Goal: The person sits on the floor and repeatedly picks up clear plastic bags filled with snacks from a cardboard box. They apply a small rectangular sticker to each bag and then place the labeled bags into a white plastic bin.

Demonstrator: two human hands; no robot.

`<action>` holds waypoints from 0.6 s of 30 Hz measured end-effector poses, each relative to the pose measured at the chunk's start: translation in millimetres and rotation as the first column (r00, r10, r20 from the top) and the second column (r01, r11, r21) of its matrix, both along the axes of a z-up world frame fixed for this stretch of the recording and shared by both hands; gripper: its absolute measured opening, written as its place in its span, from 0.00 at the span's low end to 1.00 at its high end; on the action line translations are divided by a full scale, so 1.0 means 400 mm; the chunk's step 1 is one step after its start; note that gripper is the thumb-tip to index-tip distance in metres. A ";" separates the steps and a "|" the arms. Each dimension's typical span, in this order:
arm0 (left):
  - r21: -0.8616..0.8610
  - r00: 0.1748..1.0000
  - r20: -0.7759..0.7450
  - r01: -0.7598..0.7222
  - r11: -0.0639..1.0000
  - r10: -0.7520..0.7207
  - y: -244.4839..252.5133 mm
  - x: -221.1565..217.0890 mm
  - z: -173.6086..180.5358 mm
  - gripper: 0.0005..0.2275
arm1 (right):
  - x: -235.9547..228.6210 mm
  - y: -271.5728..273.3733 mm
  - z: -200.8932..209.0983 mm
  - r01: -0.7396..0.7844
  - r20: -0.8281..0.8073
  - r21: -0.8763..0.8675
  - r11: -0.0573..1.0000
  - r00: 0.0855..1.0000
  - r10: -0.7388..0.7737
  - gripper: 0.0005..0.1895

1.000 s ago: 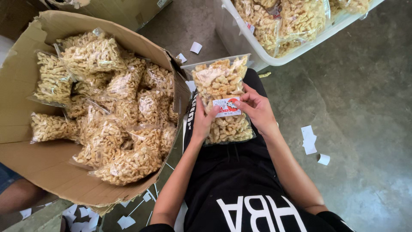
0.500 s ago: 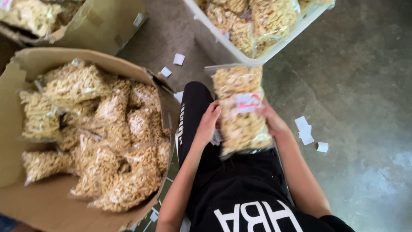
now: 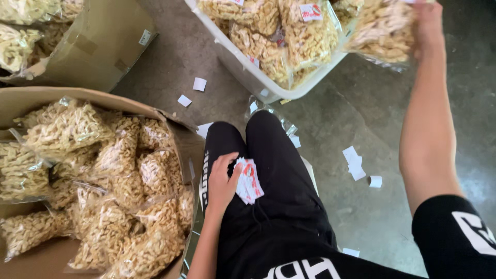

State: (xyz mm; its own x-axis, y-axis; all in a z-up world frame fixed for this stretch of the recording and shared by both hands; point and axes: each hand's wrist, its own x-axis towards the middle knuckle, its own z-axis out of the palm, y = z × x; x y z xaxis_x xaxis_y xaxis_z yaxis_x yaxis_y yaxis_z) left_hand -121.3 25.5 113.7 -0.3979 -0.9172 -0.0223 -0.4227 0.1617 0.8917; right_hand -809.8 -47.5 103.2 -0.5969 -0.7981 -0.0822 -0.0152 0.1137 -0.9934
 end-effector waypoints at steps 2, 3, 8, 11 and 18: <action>-0.171 0.981 0.192 0.025 0.985 0.009 -0.011 0.002 0.001 0.19 | -0.005 -0.089 -0.044 0.126 -0.219 0.351 0.928 0.975 -0.050 0.46; -0.247 0.957 0.288 0.048 0.968 0.026 -0.023 0.001 0.003 0.21 | 0.013 -0.141 -0.074 0.167 -0.298 0.433 0.886 0.954 -0.034 0.46; -0.224 0.921 0.386 0.142 0.964 -0.046 -0.022 -0.001 0.000 0.17 | 0.134 -0.284 -0.243 0.177 -0.561 0.488 0.855 0.814 0.151 0.46; -0.291 0.919 0.390 0.191 0.937 -0.066 -0.016 -0.004 -0.009 0.16 | 0.151 -0.258 -0.272 0.160 -0.567 0.453 0.877 0.811 0.145 0.46; -0.365 0.922 0.387 0.160 0.917 -0.007 0.006 0.000 -0.031 0.13 | 0.154 -0.135 -0.263 -0.085 -0.489 0.076 0.993 0.865 0.111 0.39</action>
